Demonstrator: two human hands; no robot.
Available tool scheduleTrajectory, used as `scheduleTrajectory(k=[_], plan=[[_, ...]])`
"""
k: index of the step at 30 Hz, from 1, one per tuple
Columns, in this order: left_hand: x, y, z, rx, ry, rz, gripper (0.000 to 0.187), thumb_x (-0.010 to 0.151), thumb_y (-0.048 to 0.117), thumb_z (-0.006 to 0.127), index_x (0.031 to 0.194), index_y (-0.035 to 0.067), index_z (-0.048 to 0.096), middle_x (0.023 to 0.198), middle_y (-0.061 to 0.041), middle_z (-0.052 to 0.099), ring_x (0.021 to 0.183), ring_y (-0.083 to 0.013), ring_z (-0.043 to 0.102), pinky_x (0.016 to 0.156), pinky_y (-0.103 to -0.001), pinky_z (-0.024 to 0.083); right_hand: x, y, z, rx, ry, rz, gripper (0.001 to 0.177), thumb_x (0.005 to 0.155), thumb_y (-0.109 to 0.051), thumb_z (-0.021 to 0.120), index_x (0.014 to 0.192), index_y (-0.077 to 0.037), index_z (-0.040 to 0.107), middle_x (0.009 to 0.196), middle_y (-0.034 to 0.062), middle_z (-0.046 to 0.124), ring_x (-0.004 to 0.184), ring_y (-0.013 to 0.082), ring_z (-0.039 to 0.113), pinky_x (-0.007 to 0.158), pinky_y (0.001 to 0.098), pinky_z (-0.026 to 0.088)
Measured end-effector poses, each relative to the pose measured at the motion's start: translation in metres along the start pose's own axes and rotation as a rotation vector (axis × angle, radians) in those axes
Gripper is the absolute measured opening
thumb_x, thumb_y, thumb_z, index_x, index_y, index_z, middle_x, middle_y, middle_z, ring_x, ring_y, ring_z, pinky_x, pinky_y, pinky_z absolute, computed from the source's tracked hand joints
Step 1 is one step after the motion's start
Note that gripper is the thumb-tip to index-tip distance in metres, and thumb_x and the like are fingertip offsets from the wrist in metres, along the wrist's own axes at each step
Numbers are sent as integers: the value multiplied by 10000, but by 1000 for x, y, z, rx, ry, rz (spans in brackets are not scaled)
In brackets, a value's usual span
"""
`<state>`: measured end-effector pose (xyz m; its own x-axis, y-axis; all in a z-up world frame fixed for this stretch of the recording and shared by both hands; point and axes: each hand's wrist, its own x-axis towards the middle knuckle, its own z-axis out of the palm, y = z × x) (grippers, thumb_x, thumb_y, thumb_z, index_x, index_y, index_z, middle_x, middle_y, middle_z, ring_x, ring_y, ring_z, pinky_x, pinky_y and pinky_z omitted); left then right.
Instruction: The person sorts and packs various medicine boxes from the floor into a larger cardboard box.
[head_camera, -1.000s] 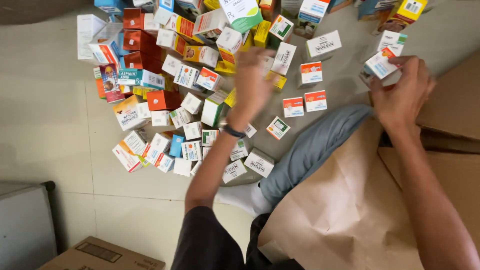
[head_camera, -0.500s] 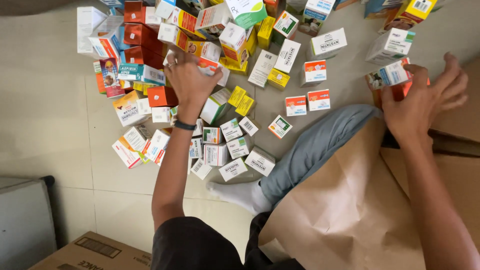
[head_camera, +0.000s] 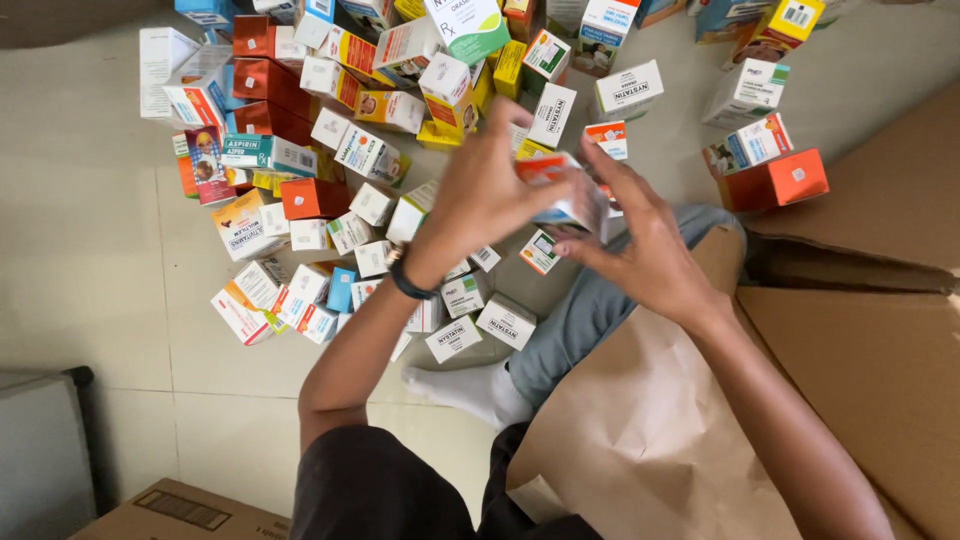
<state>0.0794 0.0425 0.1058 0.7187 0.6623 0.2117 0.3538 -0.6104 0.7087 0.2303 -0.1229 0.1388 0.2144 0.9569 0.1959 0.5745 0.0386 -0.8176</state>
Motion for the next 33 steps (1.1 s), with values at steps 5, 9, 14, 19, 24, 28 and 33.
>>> scheduleTrajectory(k=[5, 9, 14, 19, 24, 28, 33], plan=[[15, -27, 9, -349, -215, -248, 637, 881, 502, 742, 1288, 67, 517, 709, -145, 747, 644, -191, 756, 589, -362, 567, -13, 45, -5, -57, 38, 130, 857, 784, -77, 879, 1525, -36, 452, 1408, 176, 597, 1211, 266, 652, 984, 367, 558], [38, -205, 21, -72, 201, -189, 336, 936, 128, 738, 1243, 94, 606, 952, -82, 759, 803, -177, 764, 678, -341, 610, -34, 113, -19, 68, 304, 206, 591, 878, 55, 765, 1399, -21, 498, 1301, 112, 637, 1233, 192, 681, 1070, 330, 585], [72, -293, 15, 578, 236, -86, 638, 670, -123, 736, 1234, 152, 621, 1220, -116, 645, 1125, -372, 641, 886, -434, 603, -45, 183, -5, -41, 291, 308, 504, 926, 15, 802, 1357, -34, 544, 1221, 108, 673, 1117, 208, 670, 958, 325, 556], [99, -280, 15, 561, 141, 3, 809, 605, -129, 789, 1325, 186, 596, 1345, -210, 505, 1158, -561, 517, 801, -535, 564, -50, 203, 12, -59, 10, 391, 619, 797, -9, 732, 1384, -72, 544, 1241, 142, 682, 1177, 271, 690, 1020, 347, 522], [97, -292, 4, 516, 111, -72, 700, 666, -107, 820, 1273, 124, 559, 1311, -132, 610, 1179, -420, 601, 966, -483, 560, -50, 194, 2, -249, 46, 207, 822, 737, 48, 719, 1520, -70, 498, 1573, 251, 449, 1483, 377, 401, 1191, 438, 353], [60, -233, -33, 165, 374, -152, 693, 725, 84, 947, 1274, 49, 527, 1220, -147, 667, 1139, -361, 670, 960, -400, 540, -60, 193, -3, -170, 204, 162, 790, 801, 39, 694, 1550, -59, 465, 1626, 215, 437, 1562, 369, 358, 1285, 458, 291], [-4, -139, -51, -109, 554, -171, 735, 758, 89, 968, 1327, 44, 505, 1192, -137, 704, 1082, -278, 715, 923, -387, 595, -58, 144, -5, 1, 259, 245, 780, 858, 15, 684, 1588, -75, 424, 1664, 158, 390, 1561, 313, 376, 1261, 461, 341]])
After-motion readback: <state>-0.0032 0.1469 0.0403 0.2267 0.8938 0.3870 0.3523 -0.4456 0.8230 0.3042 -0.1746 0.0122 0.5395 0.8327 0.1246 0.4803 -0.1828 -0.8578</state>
